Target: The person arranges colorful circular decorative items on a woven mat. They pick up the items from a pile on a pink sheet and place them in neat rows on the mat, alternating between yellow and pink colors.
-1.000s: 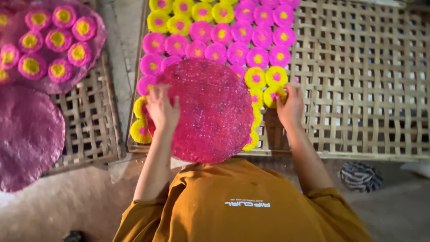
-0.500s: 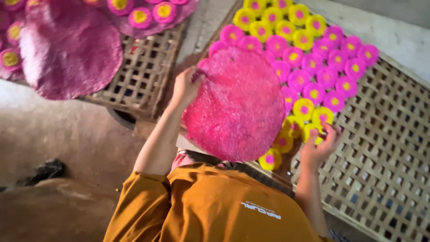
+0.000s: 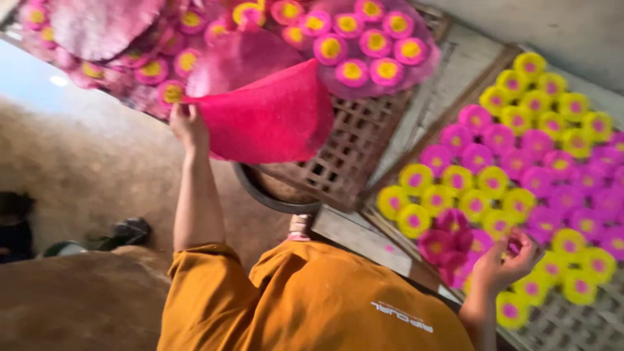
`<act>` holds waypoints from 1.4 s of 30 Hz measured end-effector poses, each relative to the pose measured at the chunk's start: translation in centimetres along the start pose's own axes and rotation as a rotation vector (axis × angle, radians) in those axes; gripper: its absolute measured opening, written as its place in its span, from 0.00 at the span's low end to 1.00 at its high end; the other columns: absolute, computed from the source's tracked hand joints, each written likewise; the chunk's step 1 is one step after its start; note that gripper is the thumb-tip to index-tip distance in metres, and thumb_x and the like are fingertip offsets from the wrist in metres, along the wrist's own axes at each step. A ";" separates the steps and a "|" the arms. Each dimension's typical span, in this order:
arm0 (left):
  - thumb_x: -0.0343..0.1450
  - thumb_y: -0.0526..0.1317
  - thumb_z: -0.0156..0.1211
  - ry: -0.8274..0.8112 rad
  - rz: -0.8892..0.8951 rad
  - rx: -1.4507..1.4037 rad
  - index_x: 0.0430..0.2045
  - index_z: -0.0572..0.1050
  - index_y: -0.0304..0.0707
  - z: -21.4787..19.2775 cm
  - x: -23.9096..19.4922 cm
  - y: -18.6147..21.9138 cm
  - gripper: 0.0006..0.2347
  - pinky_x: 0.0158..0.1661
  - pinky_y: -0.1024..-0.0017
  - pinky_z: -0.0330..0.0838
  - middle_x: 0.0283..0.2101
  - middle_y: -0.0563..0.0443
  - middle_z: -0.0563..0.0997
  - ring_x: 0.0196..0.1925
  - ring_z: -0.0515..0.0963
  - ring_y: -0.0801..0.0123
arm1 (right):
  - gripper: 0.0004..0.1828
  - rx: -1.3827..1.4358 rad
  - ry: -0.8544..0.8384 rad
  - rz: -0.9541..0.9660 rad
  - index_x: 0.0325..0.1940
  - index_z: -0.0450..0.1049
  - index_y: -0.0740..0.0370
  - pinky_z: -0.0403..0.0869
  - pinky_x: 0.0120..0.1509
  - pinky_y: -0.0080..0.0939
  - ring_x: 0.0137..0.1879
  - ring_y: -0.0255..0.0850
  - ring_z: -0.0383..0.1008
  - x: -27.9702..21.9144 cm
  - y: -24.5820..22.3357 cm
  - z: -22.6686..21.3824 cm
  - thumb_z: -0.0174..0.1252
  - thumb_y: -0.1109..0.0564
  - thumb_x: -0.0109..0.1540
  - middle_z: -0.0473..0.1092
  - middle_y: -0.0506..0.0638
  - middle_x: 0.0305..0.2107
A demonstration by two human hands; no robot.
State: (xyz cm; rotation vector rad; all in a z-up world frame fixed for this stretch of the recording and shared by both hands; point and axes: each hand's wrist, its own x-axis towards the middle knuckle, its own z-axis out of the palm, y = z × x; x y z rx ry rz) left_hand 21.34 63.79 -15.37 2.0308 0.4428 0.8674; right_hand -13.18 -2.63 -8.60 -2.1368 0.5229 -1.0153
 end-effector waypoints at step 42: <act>0.71 0.30 0.59 -0.545 0.082 -0.482 0.52 0.77 0.34 -4.3 32.3 -12.3 0.14 0.45 0.74 0.73 0.49 0.53 0.77 0.42 0.76 0.73 | 0.14 0.411 -0.393 0.086 0.55 0.75 0.62 0.71 0.51 0.34 0.46 0.32 0.70 -5.9 -23.9 46.7 0.58 0.51 0.71 0.69 0.44 0.41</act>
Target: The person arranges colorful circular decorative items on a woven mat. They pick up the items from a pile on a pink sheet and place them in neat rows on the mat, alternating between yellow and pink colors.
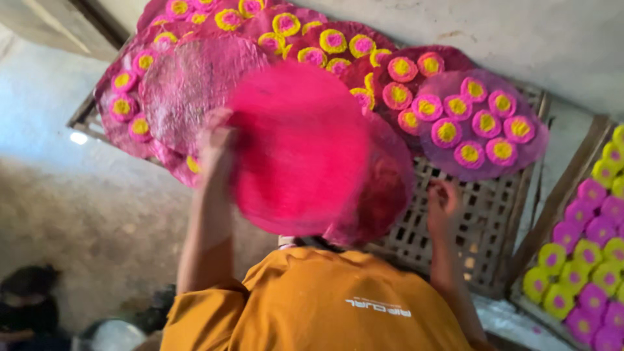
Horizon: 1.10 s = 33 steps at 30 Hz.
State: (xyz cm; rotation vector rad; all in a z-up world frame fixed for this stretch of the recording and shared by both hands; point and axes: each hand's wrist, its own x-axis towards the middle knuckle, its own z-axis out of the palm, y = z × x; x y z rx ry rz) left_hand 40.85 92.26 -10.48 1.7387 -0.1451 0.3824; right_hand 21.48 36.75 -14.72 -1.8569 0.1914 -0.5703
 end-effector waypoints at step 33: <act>0.76 0.46 0.54 -1.051 -0.805 -0.543 0.64 0.62 0.36 12.8 -3.2 3.6 0.23 0.66 0.61 0.66 0.64 0.41 0.71 0.69 0.70 0.55 | 0.07 -0.808 -0.016 0.285 0.43 0.72 0.59 0.71 0.50 0.58 0.47 0.58 0.74 3.2 -15.3 17.1 0.62 0.56 0.65 0.73 0.60 0.40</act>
